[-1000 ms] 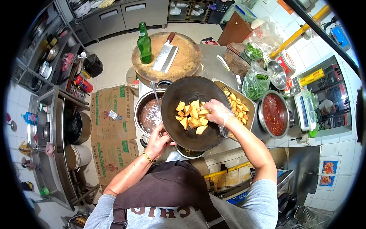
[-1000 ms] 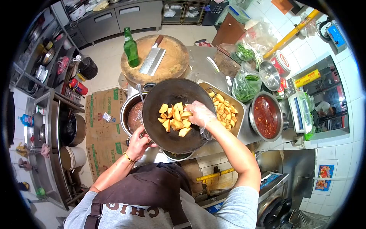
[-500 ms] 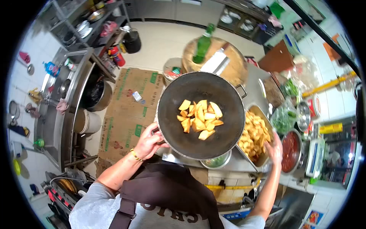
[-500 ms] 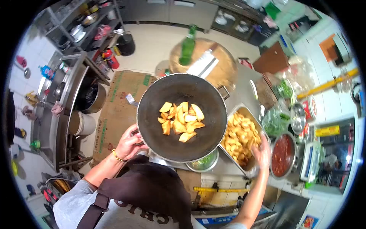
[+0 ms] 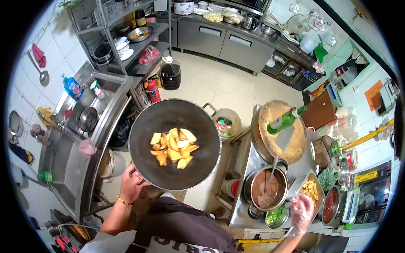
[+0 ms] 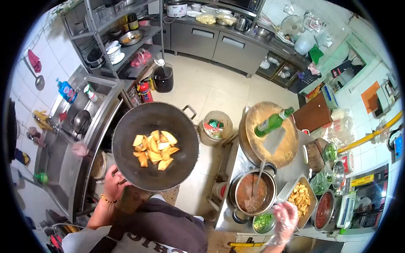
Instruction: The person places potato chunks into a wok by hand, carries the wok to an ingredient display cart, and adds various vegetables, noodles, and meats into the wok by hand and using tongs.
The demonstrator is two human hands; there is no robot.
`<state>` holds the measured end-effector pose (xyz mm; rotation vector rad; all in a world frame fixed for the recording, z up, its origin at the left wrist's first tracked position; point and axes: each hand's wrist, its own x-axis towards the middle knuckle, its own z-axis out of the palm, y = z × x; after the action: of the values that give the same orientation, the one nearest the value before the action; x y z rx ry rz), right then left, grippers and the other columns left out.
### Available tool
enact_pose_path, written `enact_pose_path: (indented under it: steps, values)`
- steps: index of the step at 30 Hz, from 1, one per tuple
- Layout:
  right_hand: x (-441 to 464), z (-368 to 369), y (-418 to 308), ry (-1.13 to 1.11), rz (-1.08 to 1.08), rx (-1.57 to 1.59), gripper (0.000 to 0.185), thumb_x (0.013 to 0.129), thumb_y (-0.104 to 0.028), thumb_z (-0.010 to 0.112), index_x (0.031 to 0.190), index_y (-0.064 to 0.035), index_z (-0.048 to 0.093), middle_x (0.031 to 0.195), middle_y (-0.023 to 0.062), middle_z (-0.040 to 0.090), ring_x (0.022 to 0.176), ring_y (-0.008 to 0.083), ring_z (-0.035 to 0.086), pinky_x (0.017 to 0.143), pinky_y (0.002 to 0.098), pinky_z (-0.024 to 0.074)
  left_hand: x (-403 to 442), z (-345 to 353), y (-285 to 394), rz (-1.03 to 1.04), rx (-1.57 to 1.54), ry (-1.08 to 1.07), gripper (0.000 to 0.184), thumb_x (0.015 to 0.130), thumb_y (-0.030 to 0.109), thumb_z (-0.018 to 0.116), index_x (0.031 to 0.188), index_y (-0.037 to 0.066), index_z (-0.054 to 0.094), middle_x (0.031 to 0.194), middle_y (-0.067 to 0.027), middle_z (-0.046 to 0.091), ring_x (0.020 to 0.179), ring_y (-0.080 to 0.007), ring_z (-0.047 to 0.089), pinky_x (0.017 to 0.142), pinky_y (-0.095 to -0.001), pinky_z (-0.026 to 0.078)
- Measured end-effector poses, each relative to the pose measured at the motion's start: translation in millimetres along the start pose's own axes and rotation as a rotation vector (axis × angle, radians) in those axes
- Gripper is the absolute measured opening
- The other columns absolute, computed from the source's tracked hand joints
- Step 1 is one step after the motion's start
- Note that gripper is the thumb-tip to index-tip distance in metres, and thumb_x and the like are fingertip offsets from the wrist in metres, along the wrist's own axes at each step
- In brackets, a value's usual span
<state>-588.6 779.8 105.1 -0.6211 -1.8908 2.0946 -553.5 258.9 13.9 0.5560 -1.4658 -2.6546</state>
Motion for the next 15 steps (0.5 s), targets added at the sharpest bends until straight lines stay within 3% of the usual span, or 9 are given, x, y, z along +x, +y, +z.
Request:
enact_pose_path:
  steps: [3, 4, 6, 10, 14, 15]
  values:
    - [-5.9, 116.1, 7.5, -0.206, 0.164, 0.123, 0.026, 0.077, -0.007, 0.064, 0.101, -0.0015, 0.053, 0.088, 0.0121, 0.060, 0.074, 0.0207, 0.060, 0.067, 0.0306, 0.0518, 13.2, -23.2, 39.8, 0.055, 0.082, 0.128, 0.043, 0.074, -0.002, 0.039, 0.116, 0.003, 0.045, 0.102, -0.0060, 0.060, 0.089, -0.0175, 0.061, 0.068, -0.0341, 0.056]
    - [-4.8, 141.2, 20.4, -0.326, 0.183, 0.179, 0.027, 0.077, -0.008, 0.065, 0.101, -0.0009, 0.053, 0.089, 0.0132, 0.061, 0.076, 0.0217, 0.061, 0.069, 0.0318, 0.0526, 18.6, -23.1, 50.0, 0.044, 0.124, 0.173, 0.042, 0.074, -0.003, 0.038, 0.115, 0.004, 0.046, 0.094, -0.0031, 0.058, 0.079, -0.0157, 0.060, 0.066, -0.0337, 0.057]
    - [3.3, 199.8, 38.8, -0.507, 0.285, 0.259, 0.028, 0.079, -0.008, 0.066, 0.103, 0.0004, 0.054, 0.094, 0.0150, 0.063, 0.081, 0.0233, 0.063, 0.074, 0.0335, 0.0530, 32.6, -48.3, 62.5, 0.049, 0.048, 0.217, 0.041, 0.075, -0.003, 0.039, 0.115, 0.004, 0.046, 0.091, -0.0024, 0.057, 0.077, -0.0154, 0.059, 0.067, -0.0349, 0.057]
    - [36.5, 299.8, 66.3, -0.607, 0.369, 0.246, 0.024, 0.081, -0.010, 0.063, 0.101, -0.0008, 0.055, 0.091, 0.0116, 0.063, 0.081, 0.0203, 0.063, 0.075, 0.0309, 0.0525, 81.3, -56.1, 75.8, 0.065, -0.010, 0.300, 0.039, 0.076, -0.002, 0.040, 0.114, 0.004, 0.046, 0.095, -0.0072, 0.057, 0.084, -0.0183, 0.059, 0.070, -0.0384, 0.055]
    - [101.1, 375.0, 103.2, -0.629, 0.418, 0.317, 0.024, 0.082, -0.013, 0.064, 0.100, -0.0006, 0.055, 0.090, 0.0110, 0.062, 0.080, 0.0194, 0.062, 0.073, 0.0296, 0.0522, 151.5, -57.7, 91.1, 0.093, -0.024, 0.210, 0.044, 0.073, -0.004, 0.036, 0.115, 0.001, 0.043, 0.099, -0.0097, 0.058, 0.086, -0.0226, 0.061, 0.067, -0.0370, 0.056]
    - [121.9, 390.1, 109.9, -0.601, 0.442, 0.313, 0.022, 0.082, -0.012, 0.063, 0.099, -0.0006, 0.055, 0.089, 0.0110, 0.062, 0.079, 0.0191, 0.062, 0.073, 0.0293, 0.0521, 170.9, -52.1, 94.3, 0.087, -0.023, 0.272, 0.043, 0.072, -0.004, 0.035, 0.114, 0.000, 0.044, 0.099, -0.0103, 0.059, 0.086, -0.0238, 0.061, 0.064, -0.0356, 0.056]
